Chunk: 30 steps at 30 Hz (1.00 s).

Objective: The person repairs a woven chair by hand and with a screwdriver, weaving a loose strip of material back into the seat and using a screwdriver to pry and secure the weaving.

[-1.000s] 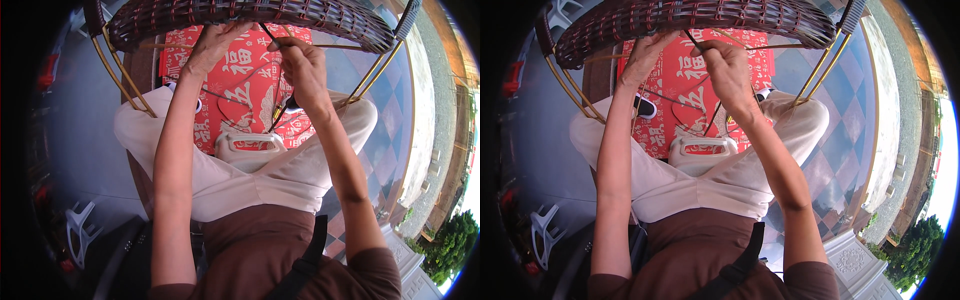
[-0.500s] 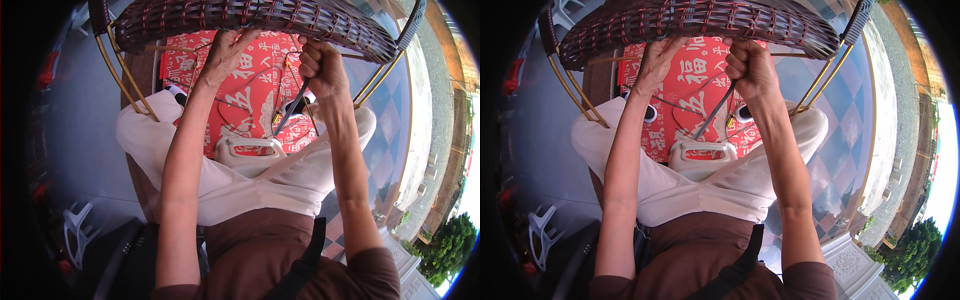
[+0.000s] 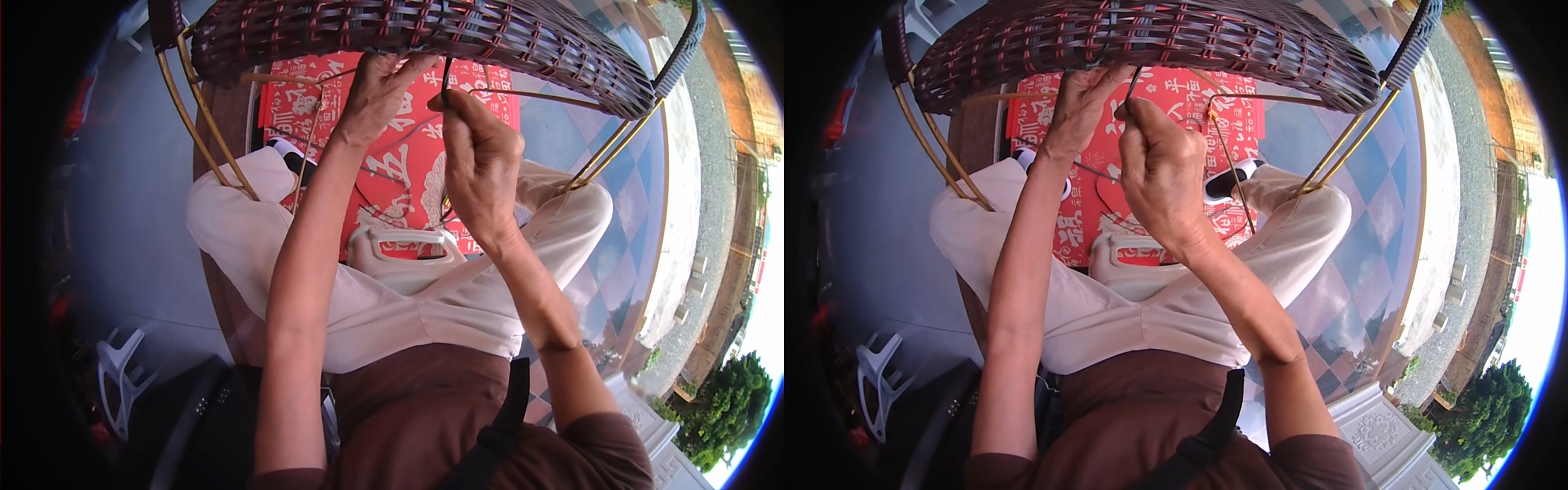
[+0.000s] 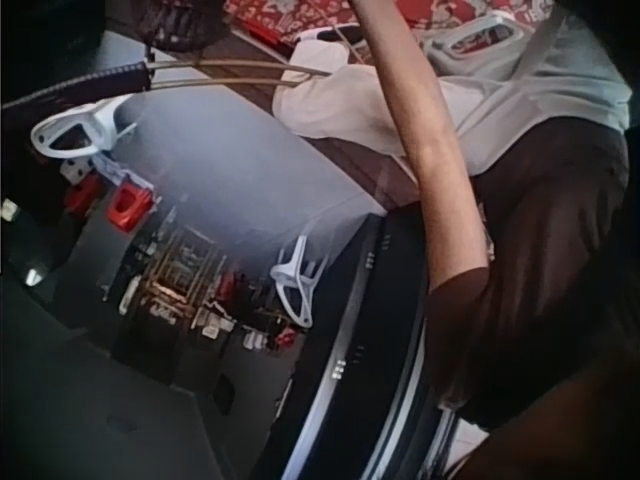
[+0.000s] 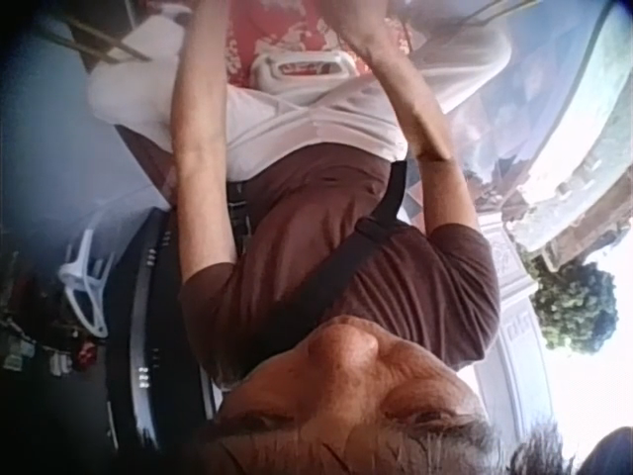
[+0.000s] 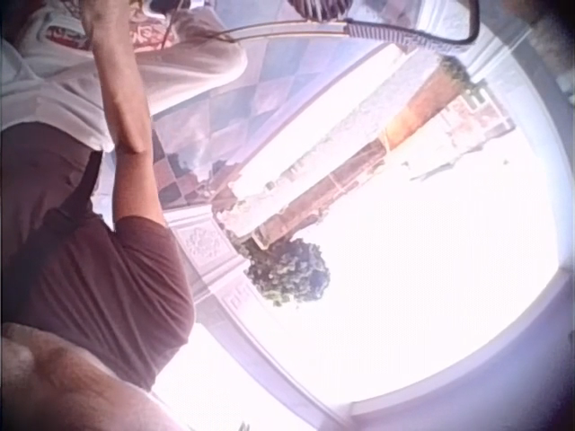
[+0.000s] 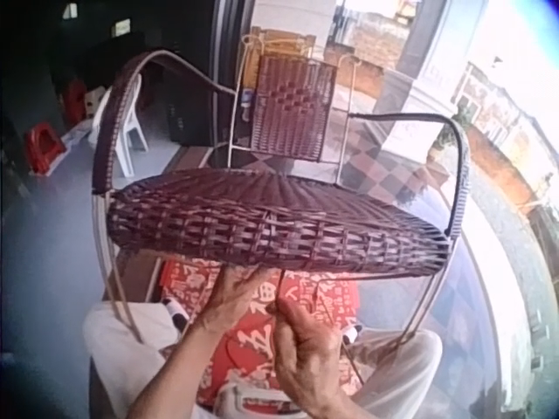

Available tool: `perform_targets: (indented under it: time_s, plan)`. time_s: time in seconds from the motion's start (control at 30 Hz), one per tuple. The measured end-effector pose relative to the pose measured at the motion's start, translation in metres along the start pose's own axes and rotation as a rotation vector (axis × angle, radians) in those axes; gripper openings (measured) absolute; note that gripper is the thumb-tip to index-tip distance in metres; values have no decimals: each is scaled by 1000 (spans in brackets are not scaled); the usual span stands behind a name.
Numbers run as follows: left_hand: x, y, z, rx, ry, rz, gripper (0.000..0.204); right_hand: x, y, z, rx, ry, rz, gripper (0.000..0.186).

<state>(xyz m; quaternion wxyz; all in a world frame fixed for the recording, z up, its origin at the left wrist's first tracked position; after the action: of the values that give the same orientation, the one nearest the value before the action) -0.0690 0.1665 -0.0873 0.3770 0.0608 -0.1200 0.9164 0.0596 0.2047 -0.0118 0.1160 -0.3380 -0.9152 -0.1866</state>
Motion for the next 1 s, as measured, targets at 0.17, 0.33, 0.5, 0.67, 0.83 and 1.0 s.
perform_targets:
  time_s: [0.17, 0.33, 0.5, 0.67, 0.83, 1.0]
  plan:
    - [-5, -8, 5, 8, -28, 157, 17, 0, 10, 2, -33, 14, 49, 12]
    - [-19, -25, 10, -33, -209, 370, 15, -2, 12, 4, 0, -49, -12, 15]
    - [-10, -14, 11, 28, -59, 329, 21, -4, 14, 9, 60, -35, 20, 16]
    - [12, 11, 14, 165, 21, -74, 22, -5, 25, 16, 17, -193, -69, 18]
    - [15, 14, 12, 141, 68, -194, 16, -1, 34, 17, 351, -542, -94, 20]
    - [5, 12, 2, -61, 135, -92, 17, 4, 31, 5, 617, -623, -85, 20]
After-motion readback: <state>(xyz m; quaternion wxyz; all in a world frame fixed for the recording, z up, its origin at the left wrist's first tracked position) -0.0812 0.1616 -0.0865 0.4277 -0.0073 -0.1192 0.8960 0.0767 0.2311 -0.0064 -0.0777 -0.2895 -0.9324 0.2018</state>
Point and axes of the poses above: each hand's wrist, its own x-axis towards the middle knuckle, its own y-axis out of the back of the hand, z = x × y, the point moved 2 cm from there along x, towards the middle knuckle, and after that the axes turned 7 degrees about x, right-handed, at the moved point
